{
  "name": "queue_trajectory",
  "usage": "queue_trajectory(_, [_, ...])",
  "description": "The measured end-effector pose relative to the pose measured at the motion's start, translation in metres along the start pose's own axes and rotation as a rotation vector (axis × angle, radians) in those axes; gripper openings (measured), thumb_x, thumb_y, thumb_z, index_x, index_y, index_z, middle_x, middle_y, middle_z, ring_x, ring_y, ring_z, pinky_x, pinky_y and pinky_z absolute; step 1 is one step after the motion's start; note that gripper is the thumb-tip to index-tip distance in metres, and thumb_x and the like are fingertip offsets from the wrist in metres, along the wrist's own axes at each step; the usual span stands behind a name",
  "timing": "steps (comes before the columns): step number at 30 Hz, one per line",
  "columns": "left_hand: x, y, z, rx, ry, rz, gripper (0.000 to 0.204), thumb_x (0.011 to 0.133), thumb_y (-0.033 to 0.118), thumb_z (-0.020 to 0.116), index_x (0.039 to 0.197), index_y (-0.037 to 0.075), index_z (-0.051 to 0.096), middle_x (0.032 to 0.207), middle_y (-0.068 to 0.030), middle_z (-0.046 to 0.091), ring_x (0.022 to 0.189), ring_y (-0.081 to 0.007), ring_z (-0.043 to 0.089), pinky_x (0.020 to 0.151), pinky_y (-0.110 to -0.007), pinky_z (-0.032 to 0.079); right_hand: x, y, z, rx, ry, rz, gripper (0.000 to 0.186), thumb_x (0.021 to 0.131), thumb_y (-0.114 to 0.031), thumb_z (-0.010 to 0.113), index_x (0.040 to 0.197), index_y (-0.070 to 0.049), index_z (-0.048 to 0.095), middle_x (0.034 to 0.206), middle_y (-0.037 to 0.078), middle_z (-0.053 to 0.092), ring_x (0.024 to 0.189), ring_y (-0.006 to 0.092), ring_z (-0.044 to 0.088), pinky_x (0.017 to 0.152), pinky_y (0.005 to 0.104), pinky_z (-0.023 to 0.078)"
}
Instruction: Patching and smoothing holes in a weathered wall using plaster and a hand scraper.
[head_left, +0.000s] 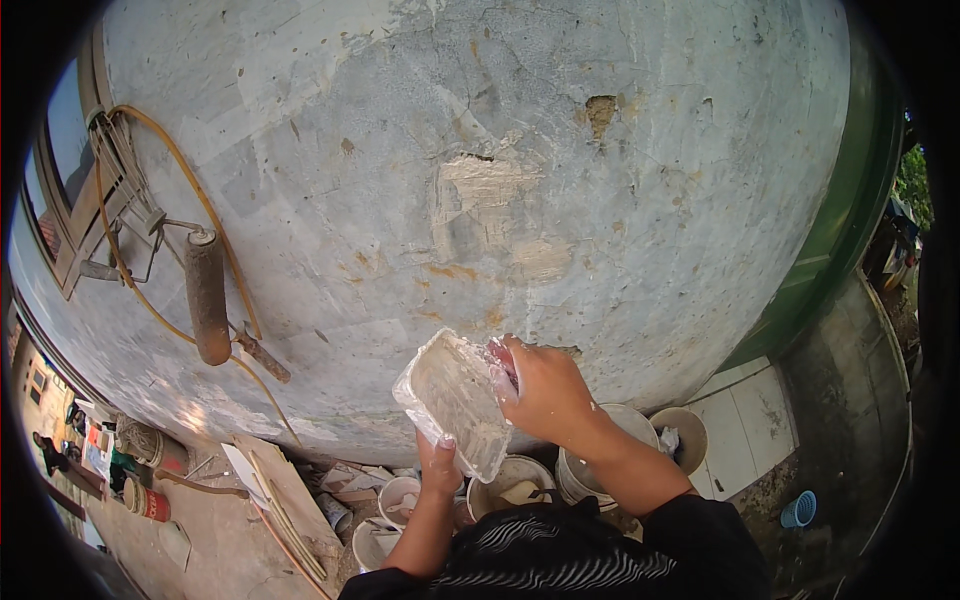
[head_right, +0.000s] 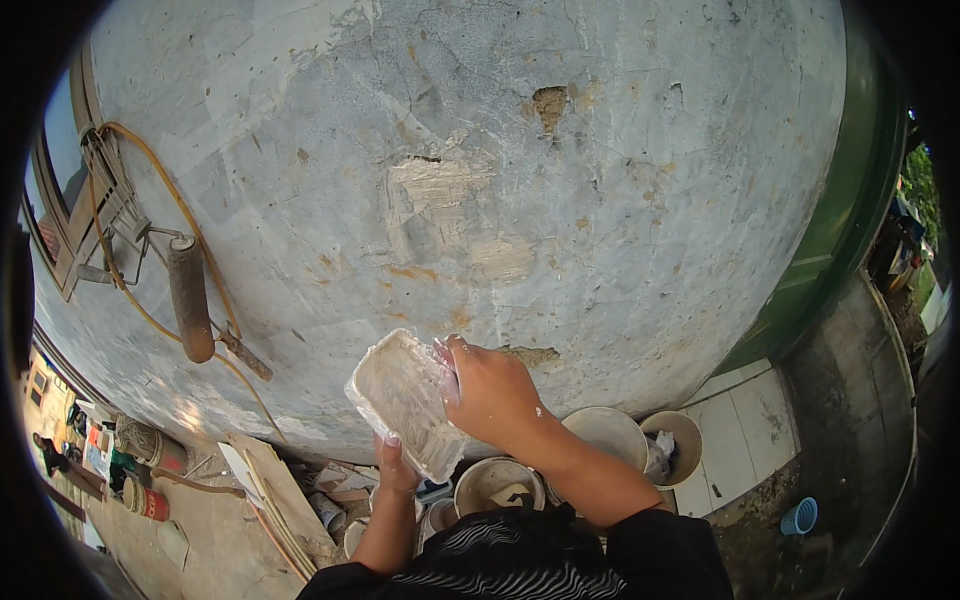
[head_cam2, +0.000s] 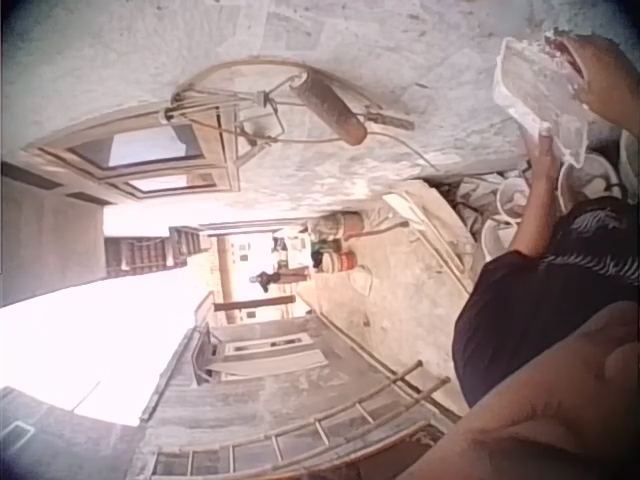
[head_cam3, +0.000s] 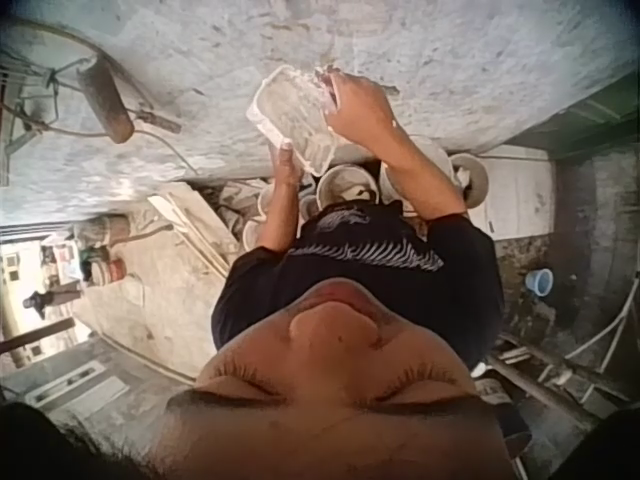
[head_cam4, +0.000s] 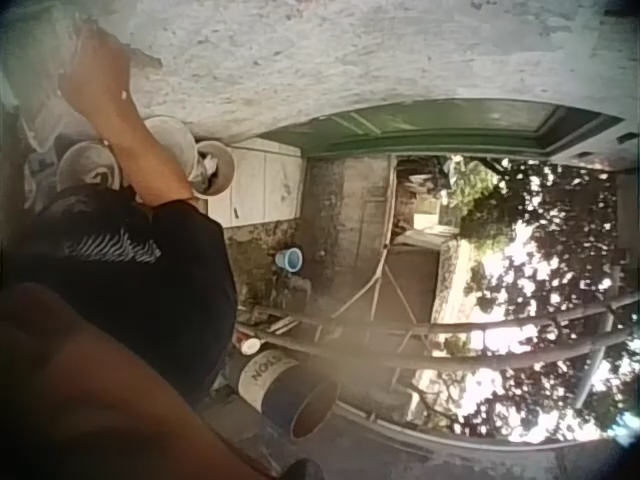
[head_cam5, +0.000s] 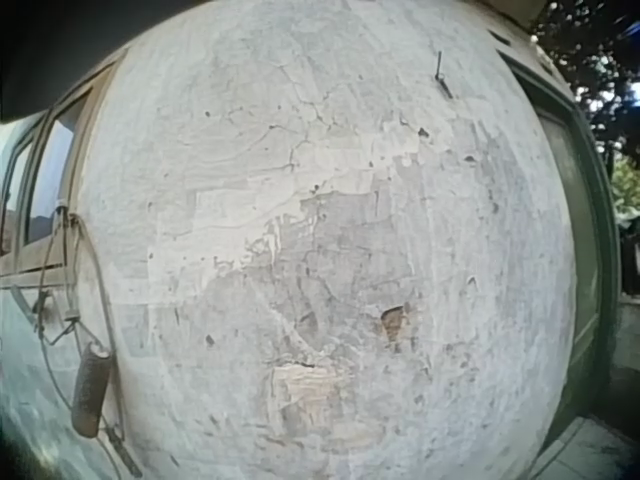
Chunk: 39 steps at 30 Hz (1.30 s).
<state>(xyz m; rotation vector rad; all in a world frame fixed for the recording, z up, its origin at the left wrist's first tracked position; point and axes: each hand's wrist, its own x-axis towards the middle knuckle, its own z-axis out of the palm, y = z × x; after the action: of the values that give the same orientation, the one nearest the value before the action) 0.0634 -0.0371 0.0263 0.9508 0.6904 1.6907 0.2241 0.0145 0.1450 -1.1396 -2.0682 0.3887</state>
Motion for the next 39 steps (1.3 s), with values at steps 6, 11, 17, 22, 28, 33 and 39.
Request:
queue_trajectory(6, [0.004,0.008,0.001,0.127,-0.093,0.018,0.103,0.069,0.051,0.072,0.139,-0.003,0.019,0.135,-0.0164,0.037,0.124,-0.0284,0.041,0.103,-0.041,0.034,0.008,0.005,0.000,-0.010,-0.033,-0.013,0.028,0.076,-0.013,0.060,0.099,0.002,0.056,0.077,0.023,0.062,0.073,0.0407,0.060,0.067,0.0457,0.048])
queue_trajectory(11, [0.007,0.003,-0.009,0.065,-0.077,-0.061,0.105,0.068,0.051,0.072,0.140,-0.003,0.018,0.136,-0.0165,0.036,0.124,-0.0284,0.041,0.102,-0.041,0.035,0.013,0.016,0.007,0.048,-0.067,-0.034,0.029,0.074,-0.013,0.060,0.099,0.002,0.056,0.078,0.023,0.062,0.074,0.0408,0.060,0.068,0.0462,0.048])
queue_trajectory(17, [0.005,-0.015,-0.028,-0.024,-0.018,-0.097,0.100,0.070,0.050,0.070,0.141,0.001,0.020,0.135,-0.0160,0.038,0.122,-0.0302,0.043,0.100,-0.042,0.039,0.010,0.022,0.022,0.117,-0.095,-0.229,0.034,0.074,-0.013,0.062,0.103,0.005,0.057,0.083,0.024,0.063,0.078,0.0405,0.061,0.070,0.0439,0.049])
queue_trajectory(22, [0.003,-0.010,-0.028,-0.229,0.030,-0.189,0.090,0.074,0.049,0.066,0.140,0.002,0.026,0.132,-0.0163,0.043,0.120,-0.0328,0.046,0.100,-0.045,0.040,0.010,0.024,0.017,0.114,-0.062,-0.229,0.034,0.076,-0.015,0.063,0.104,0.005,0.057,0.083,0.023,0.063,0.076,0.0398,0.061,0.068,0.0433,0.050])
queue_trajectory(28, [0.000,-0.011,-0.028,-0.253,0.043,-0.174,0.088,0.074,0.048,0.065,0.139,0.003,0.027,0.131,-0.0157,0.043,0.119,-0.0314,0.047,0.099,-0.045,0.041,0.012,0.016,0.001,0.074,-0.048,-0.086,0.028,0.077,-0.017,0.063,0.098,0.000,0.059,0.077,0.022,0.062,0.072,0.0404,0.059,0.063,0.0455,0.047])
queue_trajectory(33, [0.001,-0.020,-0.029,0.051,-0.025,-0.087,0.088,0.075,0.057,0.057,0.139,0.002,0.030,0.131,-0.0154,0.046,0.116,-0.0312,0.050,0.096,-0.046,0.043,0.021,0.015,-0.003,0.012,-0.148,-0.008,0.025,0.075,-0.017,0.063,0.094,-0.001,0.059,0.077,0.021,0.062,0.074,0.0401,0.060,0.065,0.0469,0.047])
queue_trajectory(39, [0.004,-0.014,-0.032,-0.156,-0.031,-0.279,0.088,0.075,0.044,0.065,0.140,0.001,0.023,0.131,-0.0164,0.043,0.116,-0.0306,0.049,0.095,-0.044,0.044,0.028,0.010,-0.011,-0.117,-0.230,-0.079,0.027,0.072,-0.016,0.062,0.097,-0.004,0.060,0.079,0.019,0.064,0.076,0.0389,0.061,0.068,0.0478,0.048])
